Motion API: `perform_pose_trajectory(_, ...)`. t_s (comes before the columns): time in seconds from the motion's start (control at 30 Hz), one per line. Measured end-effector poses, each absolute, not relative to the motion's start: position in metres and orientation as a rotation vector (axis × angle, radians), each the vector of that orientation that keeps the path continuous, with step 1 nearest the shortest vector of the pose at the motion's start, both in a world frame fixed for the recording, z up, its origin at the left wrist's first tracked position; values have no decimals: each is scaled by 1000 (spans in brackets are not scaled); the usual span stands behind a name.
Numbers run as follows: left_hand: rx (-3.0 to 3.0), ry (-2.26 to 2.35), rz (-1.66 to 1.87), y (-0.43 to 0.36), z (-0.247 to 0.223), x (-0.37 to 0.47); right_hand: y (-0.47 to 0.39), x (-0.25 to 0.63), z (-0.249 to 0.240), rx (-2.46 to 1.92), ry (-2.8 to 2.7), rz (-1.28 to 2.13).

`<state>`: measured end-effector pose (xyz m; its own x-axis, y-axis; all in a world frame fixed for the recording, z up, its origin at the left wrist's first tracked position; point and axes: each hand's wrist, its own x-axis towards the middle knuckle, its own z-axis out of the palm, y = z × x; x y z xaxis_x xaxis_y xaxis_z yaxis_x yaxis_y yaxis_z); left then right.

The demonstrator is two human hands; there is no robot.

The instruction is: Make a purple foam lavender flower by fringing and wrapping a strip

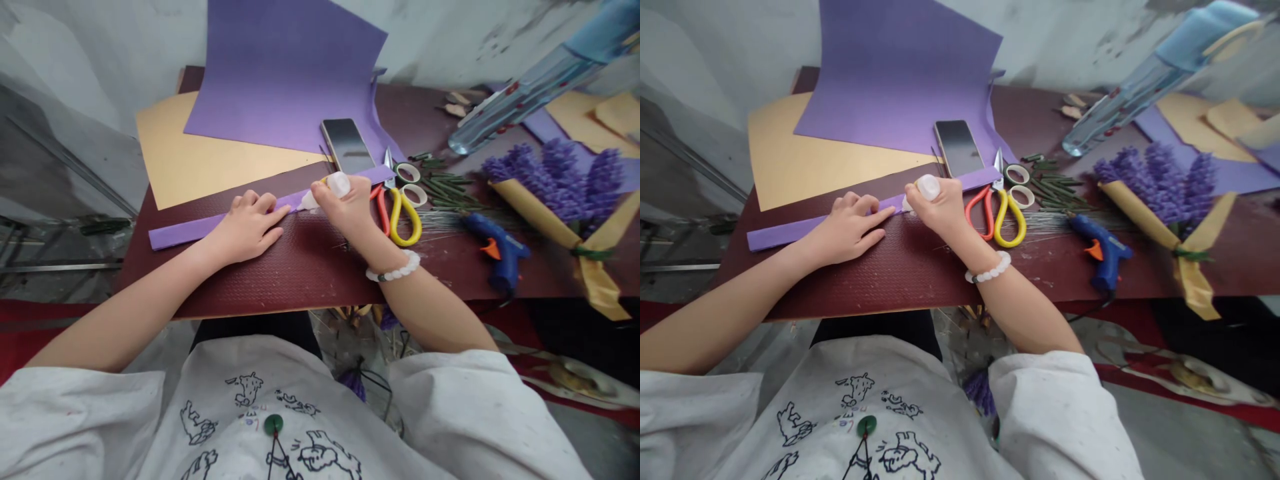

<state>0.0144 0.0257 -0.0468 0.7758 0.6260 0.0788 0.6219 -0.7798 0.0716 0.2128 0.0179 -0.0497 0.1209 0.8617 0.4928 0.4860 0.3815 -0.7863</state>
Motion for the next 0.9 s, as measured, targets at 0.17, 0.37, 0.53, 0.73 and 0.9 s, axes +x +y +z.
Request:
perform_pose_trajectory(0.17,2916,1038,161,25,-47,16,21,213,-50,-1277,-1534,460)
perform_pose_trajectory(0.37,2947,1015,95,31,-42,26,21,222,-40,-1328,-1591,455)
perform_pose_trajectory(0.53,2966,982,59,37,-44,26,20,235,-41,-1285,-1405,561)
perform_pose_trajectory(0.73,2950,965,2,40,-43,22,27,251,-53,-1202,-919,876)
perform_pose_trajectory(0.9,2968,976,-19,36,-44,21,30,257,-47,-1190,-762,929)
